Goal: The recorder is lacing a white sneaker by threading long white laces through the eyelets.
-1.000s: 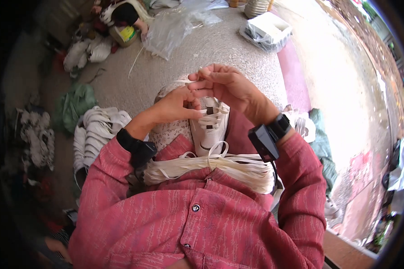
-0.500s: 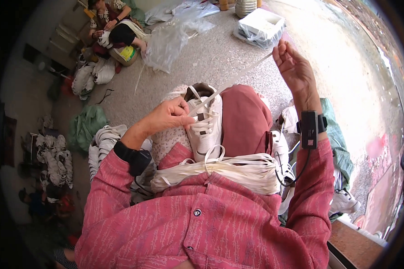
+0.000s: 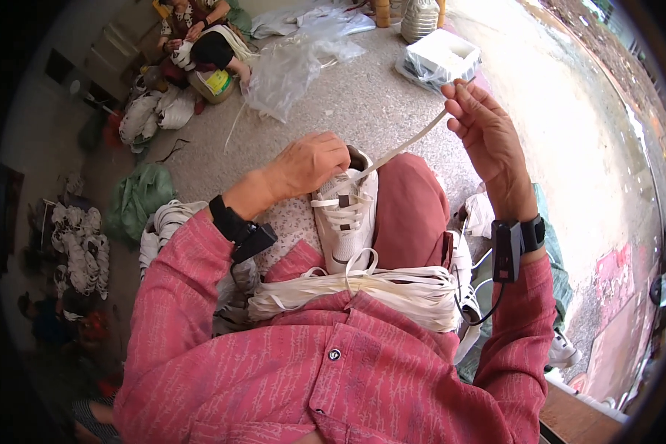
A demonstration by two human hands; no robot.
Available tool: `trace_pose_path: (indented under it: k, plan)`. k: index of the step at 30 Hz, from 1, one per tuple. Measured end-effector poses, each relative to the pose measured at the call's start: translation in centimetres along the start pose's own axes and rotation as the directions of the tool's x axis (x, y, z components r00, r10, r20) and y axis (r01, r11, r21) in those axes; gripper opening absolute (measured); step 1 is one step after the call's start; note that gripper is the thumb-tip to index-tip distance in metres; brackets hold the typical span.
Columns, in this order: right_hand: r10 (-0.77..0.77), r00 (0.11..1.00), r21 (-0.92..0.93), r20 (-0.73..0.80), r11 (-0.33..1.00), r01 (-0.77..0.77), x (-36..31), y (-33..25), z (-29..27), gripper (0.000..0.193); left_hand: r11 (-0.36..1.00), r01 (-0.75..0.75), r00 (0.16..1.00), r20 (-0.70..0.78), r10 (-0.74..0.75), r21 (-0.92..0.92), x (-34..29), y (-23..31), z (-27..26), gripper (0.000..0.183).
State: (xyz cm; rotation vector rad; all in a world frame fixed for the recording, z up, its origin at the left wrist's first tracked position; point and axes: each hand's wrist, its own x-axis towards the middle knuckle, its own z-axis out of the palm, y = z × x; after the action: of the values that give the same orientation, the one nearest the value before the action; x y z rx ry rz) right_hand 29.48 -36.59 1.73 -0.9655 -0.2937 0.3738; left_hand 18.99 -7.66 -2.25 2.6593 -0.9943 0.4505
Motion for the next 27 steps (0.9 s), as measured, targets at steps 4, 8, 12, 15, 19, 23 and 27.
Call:
trace_pose_path:
  k: [4,8,12,15,19,23,27]
  plan:
    - [-0.018,1.0,-0.014,0.014,1.0,0.018,0.6,-0.5,0.6,0.026,0.963,-0.134,0.99,-0.003,0.138,0.232,-0.8,0.9,-0.5,0.006]
    - [-0.061,0.998,-0.04,0.028,0.997,0.062,1.3,-0.4,0.5,0.026,0.929,-0.088,0.995,-0.007,0.097,0.36,-2.2,1.0,-1.6,0.007]
    - [-0.037,0.999,-0.029,-0.029,0.999,0.036,1.9,0.0,-0.5,0.027,0.908,0.004,0.997,-0.074,0.029,0.418,-4.2,1.2,-2.5,0.01]
    - [-0.001,0.993,-0.051,-0.119,0.999,-0.005,1.7,0.2,-0.9,0.029,0.905,0.155,0.969,-0.238,-0.062,0.396,-6.1,2.4,-2.0,0.018]
    - [-0.039,0.998,-0.107,-0.054,0.994,0.033,0.5,-0.5,0.2,0.032,0.887,0.458,0.774,-0.466,-0.429,-0.056,-7.3,4.0,0.2,0.026]
    - [-0.07,0.997,-0.148,0.037,0.986,0.075,-0.9,-1.8,2.4,0.032,0.604,0.455,0.559,-0.318,-0.766,-0.654,-7.3,4.8,2.0,0.024]
    - [-0.086,0.995,-0.158,0.046,0.983,0.092,-0.5,-2.6,2.5,0.032,0.078,0.015,0.442,-0.063,-0.895,-0.997,-7.8,4.1,2.3,0.024]
